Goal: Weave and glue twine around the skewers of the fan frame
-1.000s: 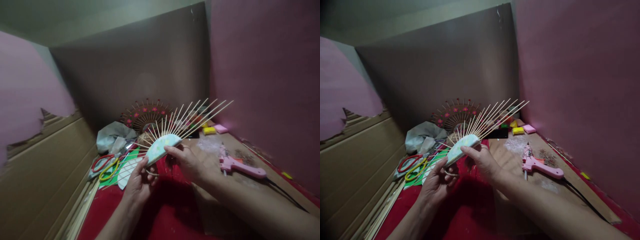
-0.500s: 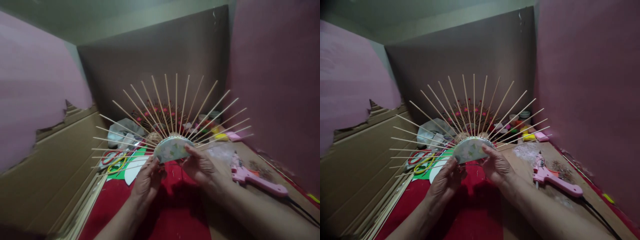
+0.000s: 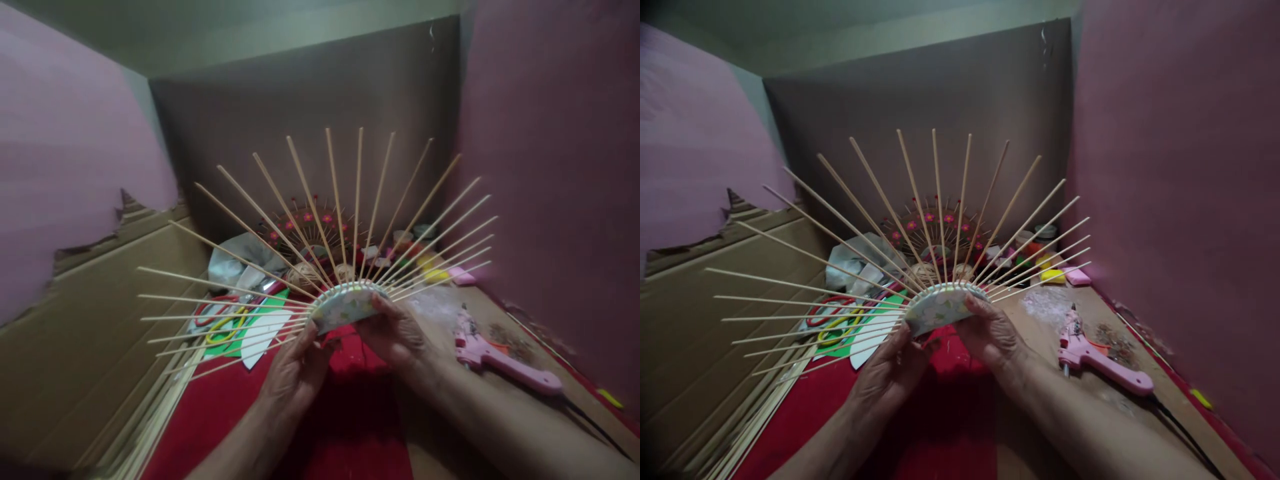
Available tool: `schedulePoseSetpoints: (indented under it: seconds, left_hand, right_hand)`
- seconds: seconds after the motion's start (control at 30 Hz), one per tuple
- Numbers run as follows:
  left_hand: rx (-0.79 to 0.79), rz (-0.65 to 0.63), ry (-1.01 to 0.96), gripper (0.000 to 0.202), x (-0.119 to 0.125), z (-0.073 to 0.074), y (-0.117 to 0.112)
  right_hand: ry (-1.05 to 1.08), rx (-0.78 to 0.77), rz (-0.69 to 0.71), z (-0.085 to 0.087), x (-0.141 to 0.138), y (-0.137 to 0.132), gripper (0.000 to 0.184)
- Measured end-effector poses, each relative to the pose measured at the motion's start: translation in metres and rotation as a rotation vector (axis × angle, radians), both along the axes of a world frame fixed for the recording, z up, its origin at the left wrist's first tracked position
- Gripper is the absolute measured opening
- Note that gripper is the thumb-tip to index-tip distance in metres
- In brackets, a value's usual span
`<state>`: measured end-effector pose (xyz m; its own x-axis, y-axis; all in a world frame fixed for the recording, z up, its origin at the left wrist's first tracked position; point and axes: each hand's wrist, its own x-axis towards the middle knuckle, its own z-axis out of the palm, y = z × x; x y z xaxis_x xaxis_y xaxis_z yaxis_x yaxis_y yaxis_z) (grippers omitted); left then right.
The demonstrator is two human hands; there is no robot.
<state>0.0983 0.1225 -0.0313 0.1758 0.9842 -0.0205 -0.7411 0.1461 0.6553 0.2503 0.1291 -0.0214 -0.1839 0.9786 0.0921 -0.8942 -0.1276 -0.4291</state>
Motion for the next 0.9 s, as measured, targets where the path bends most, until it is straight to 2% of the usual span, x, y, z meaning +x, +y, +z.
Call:
schedulePoseSetpoints:
  seconds: [0.17, 0.53, 0.7, 0.8, 0.9]
  left_hand:
    - [0.007, -0.019, -0.003, 0.025, -0.003, -0.001, -0.001]
    - [0.068, -0.046, -0.012, 0.022, -0.008, -0.003, 0.000]
    - [0.081, -0.022, 0.015, 0.024, -0.006, -0.001, 0.001]
    - [0.160, -0.048, 0.160, 0.025, -0.007, 0.003, 0.004]
    - [0.218, -0.070, 0.515, 0.031, -0.018, 0.010, 0.008]
  right_hand:
    - [0.023, -0.020, 0.016, 0.003, -0.001, -0.003, 0.032]
    - [0.057, 0.122, 0.074, 0.002, -0.002, -0.004, 0.044]
    - [0.024, 0.169, 0.045, 0.003, -0.006, -0.004, 0.036]
    - [-0.014, 0.156, -0.013, 0.009, -0.001, -0.001, 0.026]
    - [-0.042, 0.170, -0.138, 0.022, 0.012, 0.003, 0.024]
